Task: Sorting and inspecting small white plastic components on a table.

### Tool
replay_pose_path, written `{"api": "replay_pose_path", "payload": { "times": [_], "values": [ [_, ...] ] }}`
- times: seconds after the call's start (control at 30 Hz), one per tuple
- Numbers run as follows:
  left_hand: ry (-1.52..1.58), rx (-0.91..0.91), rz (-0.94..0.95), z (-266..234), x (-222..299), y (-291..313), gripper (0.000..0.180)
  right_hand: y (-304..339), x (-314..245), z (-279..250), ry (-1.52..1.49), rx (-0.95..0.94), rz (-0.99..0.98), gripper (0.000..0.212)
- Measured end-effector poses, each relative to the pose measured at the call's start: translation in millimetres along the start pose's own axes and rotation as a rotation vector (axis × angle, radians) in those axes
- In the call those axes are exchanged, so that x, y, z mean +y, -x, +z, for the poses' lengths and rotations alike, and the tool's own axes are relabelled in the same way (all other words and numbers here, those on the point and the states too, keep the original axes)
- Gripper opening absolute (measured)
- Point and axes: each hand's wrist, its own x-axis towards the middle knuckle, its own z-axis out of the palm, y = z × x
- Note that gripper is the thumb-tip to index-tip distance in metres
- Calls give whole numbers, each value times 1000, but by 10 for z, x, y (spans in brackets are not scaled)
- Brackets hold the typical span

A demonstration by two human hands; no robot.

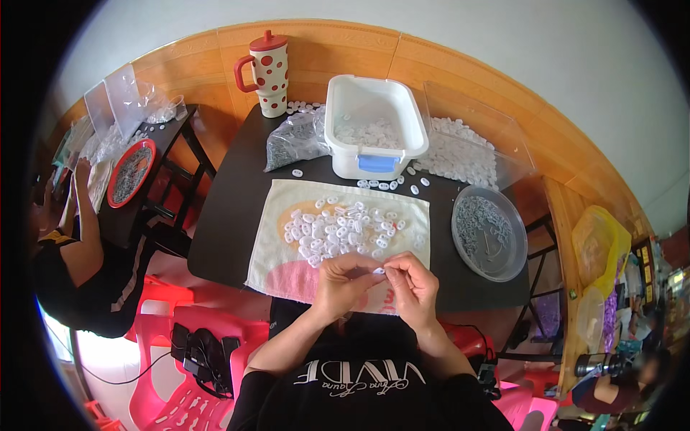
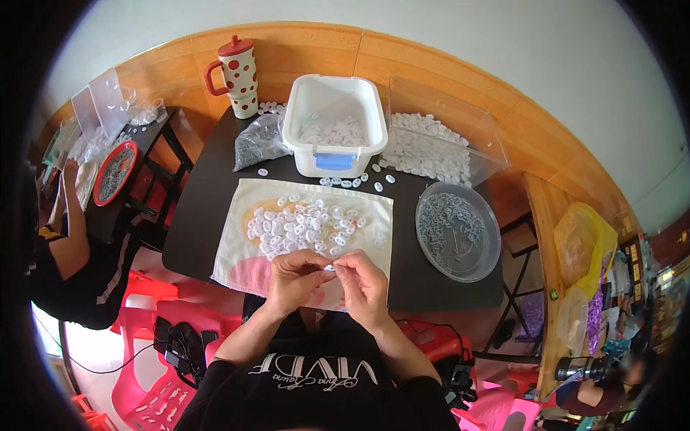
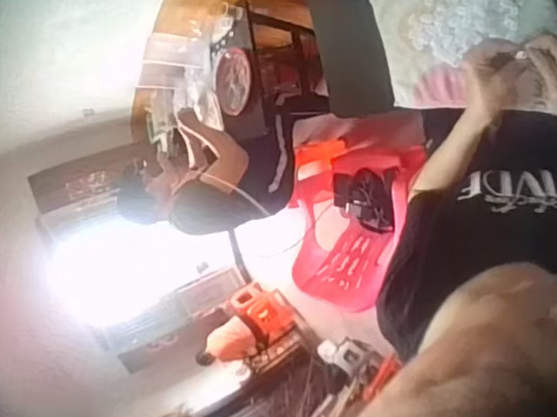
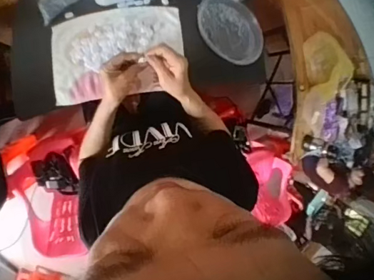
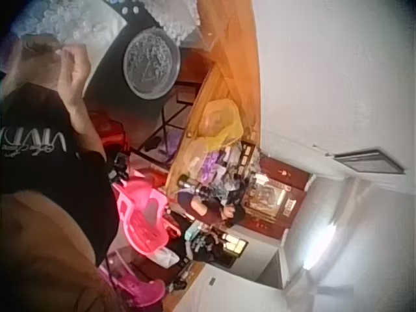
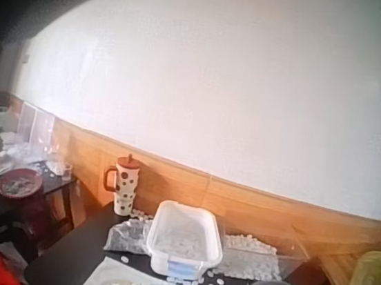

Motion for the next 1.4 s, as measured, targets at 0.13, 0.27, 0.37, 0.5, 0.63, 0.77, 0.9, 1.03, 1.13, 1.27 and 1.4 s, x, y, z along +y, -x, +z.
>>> {"api": "replay_pose_path", "payload": {
  "times": [0.13,0.27,0.37,0.5,0.63,0.77,0.9,1.03,1.13,1.27,1.4],
  "values": [
    [38,30,84,-68,-52,-31,14,-43,-77,64,-23,65,-31,5],
    [234,143,235,-67,-140,-63,14,5,-21,124,14,94,-53,4],
    [565,46,-52,-174,-164,-11,13,17,-4,152,76,86,-85,4],
    [614,72,-162,-95,-91,39,15,-10,-31,175,126,80,-109,5],
    [521,86,-118,-71,-77,96,20,-24,-37,190,188,81,-144,4],
    [473,55,-50,-68,-92,118,20,-27,-53,202,237,82,-194,3],
    [425,68,-19,-58,-79,131,19,-35,-79,217,242,93,-200,3],
    [404,59,-1,-49,-63,135,19,-38,-91,209,278,85,-223,2],
    [390,62,18,-21,-34,135,19,-37,-90,193,307,72,-236,2],
    [307,73,67,-18,-56,140,18,-67,-97,181,423,40,-340,4],
    [300,77,48,-14,-79,161,17,-82,-101,179,449,21,-340,5]
  ]
}}
